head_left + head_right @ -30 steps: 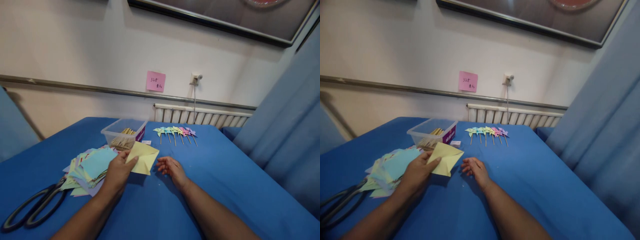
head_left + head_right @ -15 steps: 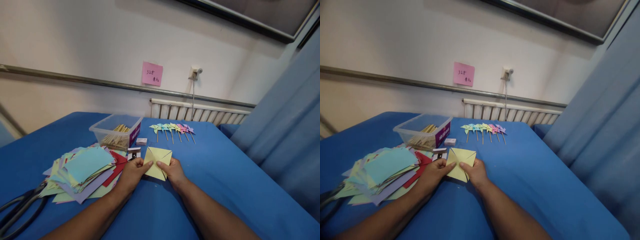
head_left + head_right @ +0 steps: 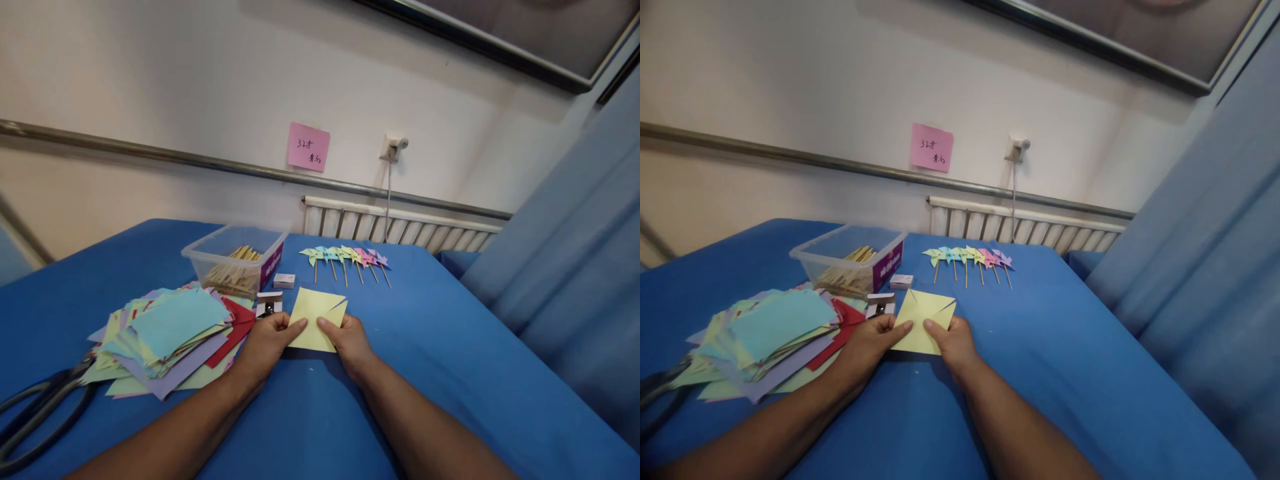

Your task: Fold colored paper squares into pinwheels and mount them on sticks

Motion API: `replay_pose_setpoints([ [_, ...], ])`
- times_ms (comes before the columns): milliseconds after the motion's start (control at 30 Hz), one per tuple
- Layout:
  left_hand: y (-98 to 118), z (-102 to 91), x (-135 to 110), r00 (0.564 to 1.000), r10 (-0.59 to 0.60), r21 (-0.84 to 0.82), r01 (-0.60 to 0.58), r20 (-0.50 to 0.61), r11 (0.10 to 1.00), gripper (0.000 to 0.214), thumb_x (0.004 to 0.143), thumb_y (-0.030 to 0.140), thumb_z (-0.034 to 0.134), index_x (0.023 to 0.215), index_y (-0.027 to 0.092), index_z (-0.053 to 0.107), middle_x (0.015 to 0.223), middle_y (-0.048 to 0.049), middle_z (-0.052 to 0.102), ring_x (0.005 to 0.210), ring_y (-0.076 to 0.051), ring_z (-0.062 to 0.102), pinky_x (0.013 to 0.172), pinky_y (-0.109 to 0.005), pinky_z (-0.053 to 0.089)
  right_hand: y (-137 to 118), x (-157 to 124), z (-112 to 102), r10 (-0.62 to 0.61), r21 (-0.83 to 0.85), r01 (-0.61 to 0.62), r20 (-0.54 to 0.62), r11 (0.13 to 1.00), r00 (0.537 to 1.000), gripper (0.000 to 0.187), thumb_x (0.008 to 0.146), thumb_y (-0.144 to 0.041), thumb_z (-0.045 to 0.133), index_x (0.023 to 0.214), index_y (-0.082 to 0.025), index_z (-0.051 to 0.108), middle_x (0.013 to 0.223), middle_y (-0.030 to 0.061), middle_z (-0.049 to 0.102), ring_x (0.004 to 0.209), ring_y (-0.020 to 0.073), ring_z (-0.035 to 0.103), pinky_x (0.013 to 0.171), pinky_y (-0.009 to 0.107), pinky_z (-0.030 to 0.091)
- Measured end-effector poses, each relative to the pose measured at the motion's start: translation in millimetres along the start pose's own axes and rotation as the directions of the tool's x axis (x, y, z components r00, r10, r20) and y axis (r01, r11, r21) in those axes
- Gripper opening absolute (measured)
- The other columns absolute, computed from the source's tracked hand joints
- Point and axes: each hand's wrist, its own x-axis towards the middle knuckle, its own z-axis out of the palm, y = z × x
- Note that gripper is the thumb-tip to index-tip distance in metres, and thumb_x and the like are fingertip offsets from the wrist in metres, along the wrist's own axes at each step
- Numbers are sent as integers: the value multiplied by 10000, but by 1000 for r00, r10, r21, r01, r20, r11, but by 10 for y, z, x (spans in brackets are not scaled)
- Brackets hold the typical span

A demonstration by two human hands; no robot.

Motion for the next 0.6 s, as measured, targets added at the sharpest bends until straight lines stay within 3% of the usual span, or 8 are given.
replay_pose_setpoints([
  [233,5,-21,-1,999,-7,-13,8,42,1000,406,611,530,744,595,177,546,575,14,603,534,-144,523,510,-241,373,-9,-6,2,-15,-5,15,20,1000,1000,508,602,-441,812,985,-129,699,855,93,752,703,237,699,740,386,534],
  [433,15,-16,11,994,-21,-60,28,104,998,364,650,517,715,689,166,629,654,-9,641,587,-158,561,581,-269,432,35,39,-40,-45,21,45,-38,999,998,474,587,-416,823,942,-132,688,818,80,752,674,231,696,724,384,538],
  [600,-29,-30,48,998,-6,-39,9,60,999,375,619,501,742,613,179,549,547,17,586,505,-132,508,507,-241,366,35,47,-50,-50,36,51,-38,998,998,477,592,-408,824,950,-125,685,818,87,749,701,239,698,734,384,536],
])
